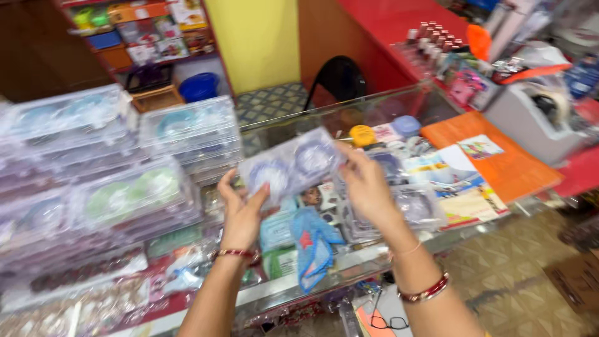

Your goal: The person wipes the surfaces of numerous small, clear plastic containers stacked on a glass display counter using a blue cloth. They handle the containers one by one, wiping the lids and sides before placing them back into the stacks. The person also briefly handles a small plastic bag containing a blue item.

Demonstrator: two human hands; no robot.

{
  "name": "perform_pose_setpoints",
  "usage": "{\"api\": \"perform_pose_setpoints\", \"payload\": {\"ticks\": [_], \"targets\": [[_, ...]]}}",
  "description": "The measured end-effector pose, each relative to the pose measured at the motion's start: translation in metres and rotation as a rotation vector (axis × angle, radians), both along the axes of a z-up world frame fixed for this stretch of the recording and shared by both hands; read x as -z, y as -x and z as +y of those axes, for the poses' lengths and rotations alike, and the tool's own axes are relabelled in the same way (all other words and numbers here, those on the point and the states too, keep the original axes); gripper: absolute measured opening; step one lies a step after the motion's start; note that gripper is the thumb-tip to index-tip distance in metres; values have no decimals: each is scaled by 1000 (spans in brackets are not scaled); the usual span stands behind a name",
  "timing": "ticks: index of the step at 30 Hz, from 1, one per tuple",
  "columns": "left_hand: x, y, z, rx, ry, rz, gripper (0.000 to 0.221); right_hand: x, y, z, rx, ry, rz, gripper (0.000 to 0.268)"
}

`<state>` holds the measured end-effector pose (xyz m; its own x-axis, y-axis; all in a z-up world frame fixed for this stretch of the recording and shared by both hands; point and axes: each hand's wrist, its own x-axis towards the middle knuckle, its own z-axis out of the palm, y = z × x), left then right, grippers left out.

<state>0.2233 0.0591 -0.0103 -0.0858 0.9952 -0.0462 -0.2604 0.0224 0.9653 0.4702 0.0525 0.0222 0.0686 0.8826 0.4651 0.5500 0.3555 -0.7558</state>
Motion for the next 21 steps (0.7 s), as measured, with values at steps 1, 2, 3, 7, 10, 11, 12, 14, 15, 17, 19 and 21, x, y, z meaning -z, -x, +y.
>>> {"api": "perform_pose_setpoints", "payload": {"ticks": [1,2,3,7,10,11,12,14,15,17,19,21], "targets": [[6,20,-13,6,66,-62,89,5,19,0,-76,109,114,50],[13,36,-20,-3,138,-41,88,10,37,-1,-152,222,226,53],[22,50,-29,-16,216,-22,87,16,54,-6,-229,345,335,55],[61,79,-59,-115,278,-102,82,20,87,-28,-318,339,-255,81],[78,88,-69,-186,306,-115,83,30,93,-52,-362,445,-609,100],[81,87,-70,-200,302,-72,84,38,94,-56,-380,468,-692,98],[80,85,-70,-214,299,-29,85,46,93,-59,-397,490,-775,96],[74,81,-76,-228,210,133,93,59,89,-51,-330,282,-655,82],[68,82,-81,-226,121,259,100,64,91,-50,-293,181,-588,78],[48,83,-90,-224,95,547,113,59,92,-48,-232,167,-361,62],[25,82,-101,-221,222,869,125,43,102,-44,-181,61,-215,52],[8,83,-106,-233,218,976,118,30,124,-41,-144,-138,-152,48]]}}
